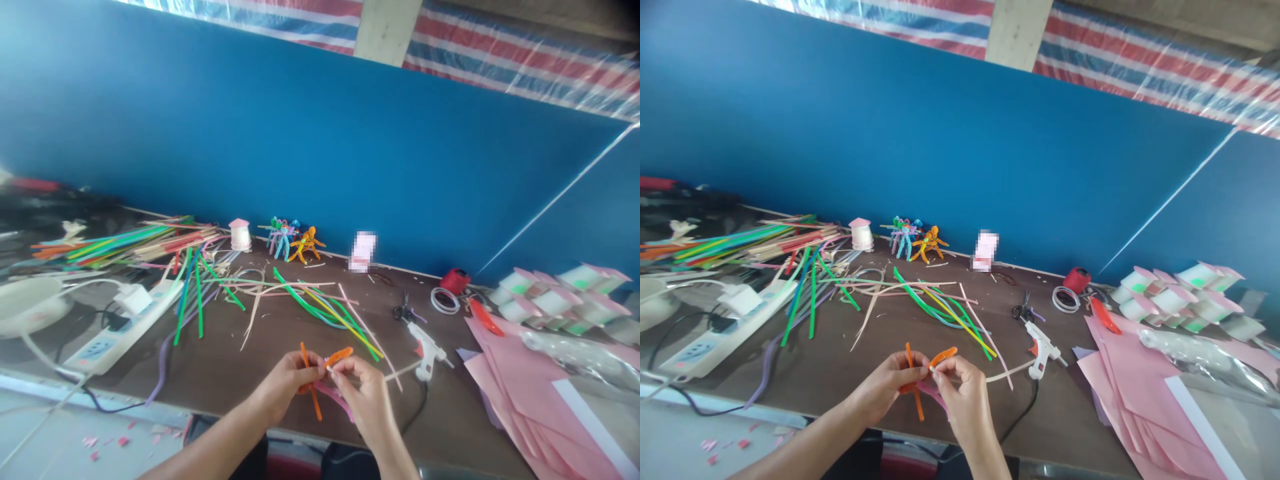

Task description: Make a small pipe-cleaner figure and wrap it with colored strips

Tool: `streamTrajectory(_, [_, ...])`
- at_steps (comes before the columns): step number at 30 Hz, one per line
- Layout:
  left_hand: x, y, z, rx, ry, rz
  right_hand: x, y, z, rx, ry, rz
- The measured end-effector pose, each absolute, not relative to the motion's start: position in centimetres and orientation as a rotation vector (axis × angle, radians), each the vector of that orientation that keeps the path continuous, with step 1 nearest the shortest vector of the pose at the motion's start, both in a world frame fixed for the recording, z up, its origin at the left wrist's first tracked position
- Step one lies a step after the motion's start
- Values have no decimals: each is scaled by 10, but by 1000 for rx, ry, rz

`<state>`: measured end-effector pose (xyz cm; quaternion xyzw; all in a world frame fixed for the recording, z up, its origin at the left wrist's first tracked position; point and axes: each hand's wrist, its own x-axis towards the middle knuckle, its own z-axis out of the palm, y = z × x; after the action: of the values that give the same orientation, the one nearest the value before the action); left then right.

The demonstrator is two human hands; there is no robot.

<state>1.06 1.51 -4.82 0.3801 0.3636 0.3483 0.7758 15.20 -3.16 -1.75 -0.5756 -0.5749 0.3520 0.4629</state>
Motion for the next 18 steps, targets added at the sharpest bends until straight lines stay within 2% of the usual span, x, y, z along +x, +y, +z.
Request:
streamTrajectory(9, [15,12,-45,854,820,766,148,-33,-25,-1504,-1382,719])
streamTrajectory(18, [19,14,-44,892,795,786,147,-35,-30,-1439,-1321,818])
